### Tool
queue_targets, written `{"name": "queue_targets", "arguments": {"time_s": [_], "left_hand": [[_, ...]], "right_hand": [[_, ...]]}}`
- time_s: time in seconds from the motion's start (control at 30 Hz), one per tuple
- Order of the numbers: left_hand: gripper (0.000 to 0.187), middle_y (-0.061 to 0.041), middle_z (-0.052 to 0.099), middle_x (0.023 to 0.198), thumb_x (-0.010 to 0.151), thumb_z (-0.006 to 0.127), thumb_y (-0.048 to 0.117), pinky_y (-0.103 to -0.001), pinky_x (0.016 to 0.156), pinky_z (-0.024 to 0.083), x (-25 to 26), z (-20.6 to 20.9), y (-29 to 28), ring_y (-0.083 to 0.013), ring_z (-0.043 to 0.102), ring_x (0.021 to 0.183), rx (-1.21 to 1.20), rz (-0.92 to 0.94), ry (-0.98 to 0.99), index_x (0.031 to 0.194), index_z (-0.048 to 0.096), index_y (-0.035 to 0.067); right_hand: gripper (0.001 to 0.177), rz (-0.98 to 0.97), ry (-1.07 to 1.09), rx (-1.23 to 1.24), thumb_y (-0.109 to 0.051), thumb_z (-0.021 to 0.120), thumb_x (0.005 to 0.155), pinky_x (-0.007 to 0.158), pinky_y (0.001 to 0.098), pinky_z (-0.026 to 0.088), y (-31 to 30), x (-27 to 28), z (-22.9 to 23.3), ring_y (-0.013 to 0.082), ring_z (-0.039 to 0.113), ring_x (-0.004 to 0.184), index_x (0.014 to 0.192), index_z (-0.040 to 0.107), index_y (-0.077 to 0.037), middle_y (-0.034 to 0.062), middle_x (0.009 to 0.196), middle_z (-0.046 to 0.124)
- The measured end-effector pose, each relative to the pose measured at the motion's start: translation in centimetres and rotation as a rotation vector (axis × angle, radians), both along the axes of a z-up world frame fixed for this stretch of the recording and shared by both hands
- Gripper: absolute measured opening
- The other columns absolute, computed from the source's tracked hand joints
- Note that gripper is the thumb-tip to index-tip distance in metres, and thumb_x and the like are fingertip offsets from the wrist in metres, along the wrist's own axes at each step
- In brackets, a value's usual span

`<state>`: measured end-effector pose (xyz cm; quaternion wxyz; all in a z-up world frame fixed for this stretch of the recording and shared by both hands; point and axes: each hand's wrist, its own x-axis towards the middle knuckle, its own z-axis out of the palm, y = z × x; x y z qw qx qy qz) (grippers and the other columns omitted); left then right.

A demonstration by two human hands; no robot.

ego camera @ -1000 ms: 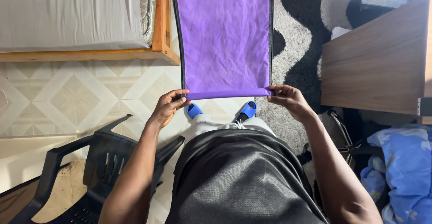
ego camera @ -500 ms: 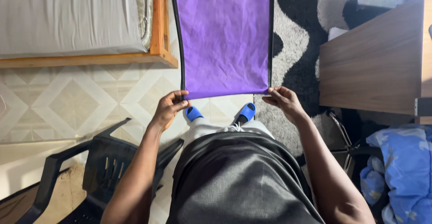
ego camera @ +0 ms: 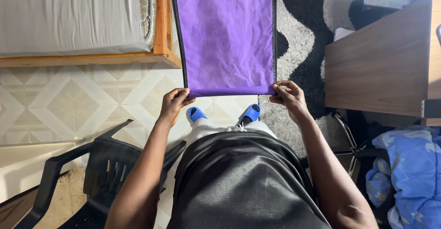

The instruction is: The person folds the purple fabric door of a portable wardrobe from the bottom upward, then secures the rolled fabric at the top using a strap. The wardrobe contains folded clothes on shelves inside.

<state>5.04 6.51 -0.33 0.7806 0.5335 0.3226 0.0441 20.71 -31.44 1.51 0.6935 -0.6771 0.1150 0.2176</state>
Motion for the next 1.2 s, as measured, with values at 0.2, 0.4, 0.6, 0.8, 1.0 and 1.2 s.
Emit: {"name": "queue_targets", "arguments": {"time_s": [0.2, 0.4, 0.6, 0.8, 1.0, 1.2], "left_hand": [[0.021, -0.009, 0.056, 0.088, 0.098, 0.066, 0.006, -0.038, 0.071, 0.070, 0.4, 3.4, -0.2, -0.0249, 0.074, 0.070, 0.003, 0.000, -0.023, 0.117, 0.057, 0.004], [0.008, -0.010, 0.063, 0.089, 0.097, 0.069, 0.002, -0.039, 0.071, 0.069, -0.2, 2.5, -0.4, -0.0266, 0.077, 0.074, 0.052, -0.081, -0.048, 0.104, 0.066, 0.002], [0.018, -0.008, 0.059, 0.090, 0.096, 0.073, 0.008, -0.041, 0.078, 0.069, -0.9, 1.7, 0.4, -0.0282, 0.077, 0.078, -0.059, -0.085, 0.004, 0.112, 0.072, -0.001], [0.016, -0.006, 0.055, 0.091, 0.097, 0.069, 0.005, -0.040, 0.079, 0.069, -1.0, 0.1, 0.6, -0.0273, 0.077, 0.078, -0.066, -0.065, 0.007, 0.113, 0.071, 0.001], [0.030, -0.009, 0.056, 0.100, 0.092, 0.077, 0.008, -0.041, 0.093, 0.063, -1.3, 1.6, 1.0, -0.0248, 0.074, 0.091, -0.115, -0.117, 0.020, 0.120, 0.070, -0.003], [0.044, -0.013, 0.056, 0.113, 0.090, 0.070, -0.002, -0.043, 0.101, 0.059, -2.5, 2.4, 1.8, -0.0258, 0.069, 0.106, -0.173, -0.216, 0.004, 0.133, 0.063, -0.004]], "right_hand": [[0.030, 0.011, 0.039, -0.076, -0.022, 0.081, 0.095, 0.068, 0.0359, 0.068, 0.4, -0.4, 1.3, 0.0208, 0.076, 0.067, 0.110, 0.069, 0.001, 0.0134, 0.079, 0.070], [0.032, -0.009, 0.044, -0.077, -0.023, 0.081, 0.096, 0.058, 0.0328, 0.067, 0.1, -0.6, 0.8, 0.0191, 0.072, 0.058, 0.113, 0.067, 0.001, 0.0123, 0.072, 0.066], [0.028, 0.023, -0.003, -0.037, -0.021, 0.077, 0.098, 0.051, 0.0306, 0.065, 0.4, -1.1, 2.5, 0.0180, 0.069, 0.054, 0.113, 0.062, -0.003, 0.0112, 0.072, 0.062], [0.027, 0.056, 0.001, -0.022, -0.023, 0.079, 0.097, 0.053, 0.0326, 0.066, 0.1, -0.8, 1.7, 0.0188, 0.071, 0.056, 0.107, 0.067, -0.001, 0.0128, 0.074, 0.066], [0.042, 0.138, 0.086, 0.050, -0.005, 0.082, 0.086, 0.073, 0.0330, 0.068, 0.3, -1.4, 5.0, 0.0183, 0.076, 0.072, 0.122, 0.062, 0.003, 0.0095, 0.087, 0.070], [0.033, 0.150, 0.108, 0.026, -0.006, 0.075, 0.094, 0.080, 0.0346, 0.066, -0.9, -0.9, 3.8, 0.0187, 0.076, 0.080, 0.122, 0.061, 0.002, 0.0104, 0.091, 0.072]]}}
